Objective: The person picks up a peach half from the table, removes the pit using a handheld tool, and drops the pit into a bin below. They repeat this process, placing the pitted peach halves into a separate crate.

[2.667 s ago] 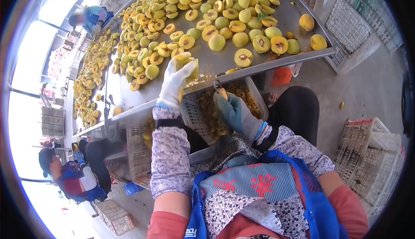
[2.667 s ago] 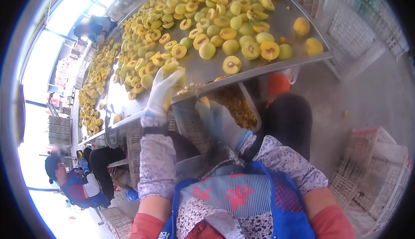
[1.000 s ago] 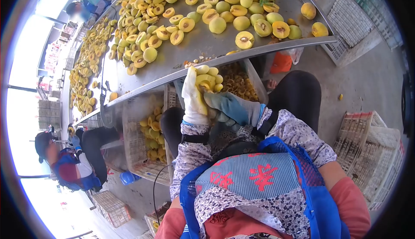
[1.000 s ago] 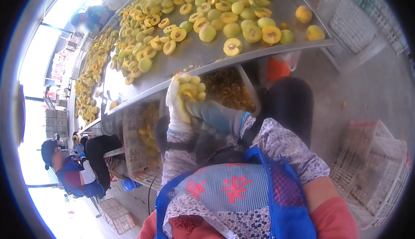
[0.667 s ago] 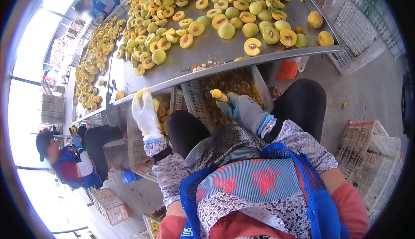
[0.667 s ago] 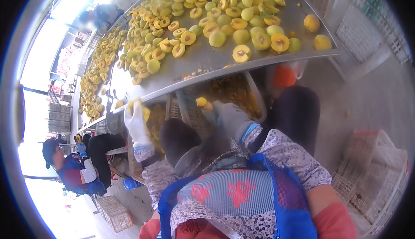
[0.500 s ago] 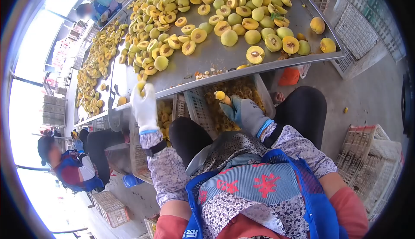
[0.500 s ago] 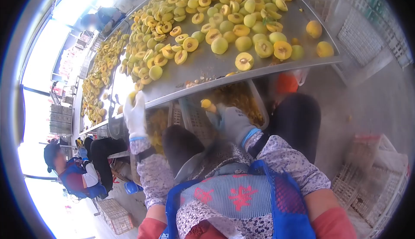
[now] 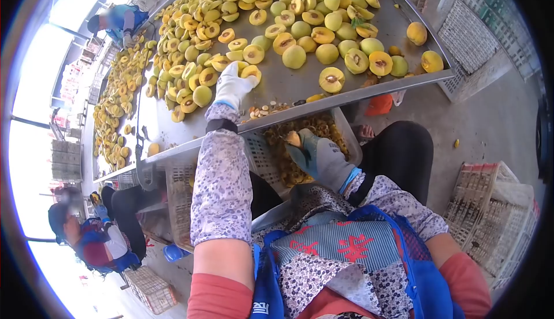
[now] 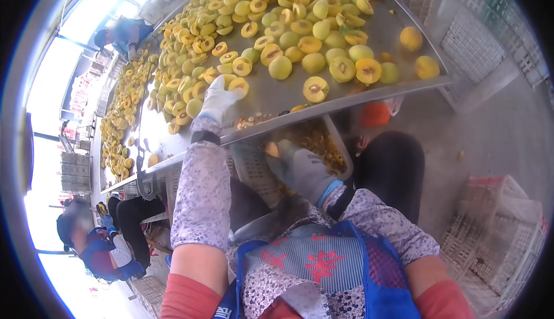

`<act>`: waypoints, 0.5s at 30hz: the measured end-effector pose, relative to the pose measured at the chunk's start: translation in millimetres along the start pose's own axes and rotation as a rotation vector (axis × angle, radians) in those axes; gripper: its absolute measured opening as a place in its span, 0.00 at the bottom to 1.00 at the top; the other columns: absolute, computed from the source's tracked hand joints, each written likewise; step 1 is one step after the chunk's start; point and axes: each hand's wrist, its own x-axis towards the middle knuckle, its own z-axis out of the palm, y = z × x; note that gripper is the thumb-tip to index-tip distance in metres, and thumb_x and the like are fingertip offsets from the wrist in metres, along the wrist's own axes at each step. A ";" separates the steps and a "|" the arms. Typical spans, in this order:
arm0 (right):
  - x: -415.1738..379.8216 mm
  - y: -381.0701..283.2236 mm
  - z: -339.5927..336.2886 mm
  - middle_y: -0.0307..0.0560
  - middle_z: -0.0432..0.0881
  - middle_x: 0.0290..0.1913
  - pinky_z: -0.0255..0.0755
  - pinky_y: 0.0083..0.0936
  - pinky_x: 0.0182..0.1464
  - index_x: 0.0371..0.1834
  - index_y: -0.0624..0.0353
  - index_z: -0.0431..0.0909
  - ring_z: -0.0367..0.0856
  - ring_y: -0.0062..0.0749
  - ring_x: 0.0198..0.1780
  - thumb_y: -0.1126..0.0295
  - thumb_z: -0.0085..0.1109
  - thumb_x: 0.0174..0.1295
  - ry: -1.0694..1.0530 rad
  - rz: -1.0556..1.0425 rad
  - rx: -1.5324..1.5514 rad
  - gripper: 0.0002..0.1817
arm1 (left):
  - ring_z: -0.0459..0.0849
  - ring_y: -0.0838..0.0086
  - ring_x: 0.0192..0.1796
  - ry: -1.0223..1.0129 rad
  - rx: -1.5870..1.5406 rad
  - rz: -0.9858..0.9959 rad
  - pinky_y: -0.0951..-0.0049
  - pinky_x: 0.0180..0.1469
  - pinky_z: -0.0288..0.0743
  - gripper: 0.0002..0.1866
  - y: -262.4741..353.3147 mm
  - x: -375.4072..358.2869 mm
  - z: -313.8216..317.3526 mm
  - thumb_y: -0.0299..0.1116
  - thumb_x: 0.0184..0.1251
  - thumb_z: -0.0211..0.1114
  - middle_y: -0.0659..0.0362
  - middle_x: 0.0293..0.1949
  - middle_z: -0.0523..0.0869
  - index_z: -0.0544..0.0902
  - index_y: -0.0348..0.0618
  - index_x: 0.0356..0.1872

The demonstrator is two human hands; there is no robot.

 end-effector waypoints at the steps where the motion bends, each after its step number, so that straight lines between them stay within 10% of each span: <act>1: 0.8 -1.1 -0.5 0.61 0.84 0.34 0.76 0.44 0.37 0.45 0.58 0.76 0.84 0.58 0.36 0.60 0.61 0.68 -0.006 0.022 0.095 0.13 | 0.85 0.65 0.52 -0.129 -0.414 -0.039 0.66 0.57 0.78 0.26 -0.1 -10.0 -5.6 0.40 0.63 0.69 0.52 0.52 0.86 0.78 0.41 0.61; 9: 2.9 -26.6 -15.0 0.62 0.82 0.32 0.75 0.44 0.33 0.53 0.58 0.75 0.83 0.59 0.35 0.63 0.55 0.72 0.090 -0.101 0.431 0.13 | 0.83 0.79 0.46 -0.063 -1.366 0.028 0.77 0.52 0.77 0.15 59.8 -151.1 -41.7 0.32 0.71 0.66 0.58 0.45 0.86 0.82 0.34 0.53; 11: 2.3 -11.3 -2.1 0.46 0.85 0.36 0.74 0.28 0.38 0.50 0.62 0.76 0.85 0.30 0.37 0.71 0.53 0.74 0.083 -0.285 0.260 0.08 | 0.83 0.78 0.47 0.024 -1.490 -0.011 0.77 0.53 0.77 0.15 63.0 -167.2 -22.8 0.34 0.74 0.64 0.59 0.46 0.86 0.80 0.37 0.55; 14: 2.1 -13.3 3.5 0.49 0.86 0.36 0.75 0.30 0.39 0.50 0.62 0.77 0.86 0.33 0.38 0.68 0.55 0.74 0.196 -0.394 0.147 0.10 | 0.84 0.72 0.50 0.295 -1.135 0.003 0.73 0.56 0.78 0.16 71.5 -183.1 1.7 0.27 0.71 0.63 0.54 0.42 0.86 0.77 0.32 0.56; 15: 2.4 -12.6 3.2 0.49 0.86 0.36 0.75 0.30 0.39 0.50 0.62 0.77 0.86 0.33 0.38 0.68 0.55 0.74 0.197 -0.396 0.144 0.10 | 0.85 0.71 0.49 0.509 -0.542 0.434 0.74 0.54 0.80 0.18 60.3 -175.2 9.1 0.22 0.68 0.64 0.52 0.43 0.86 0.75 0.33 0.58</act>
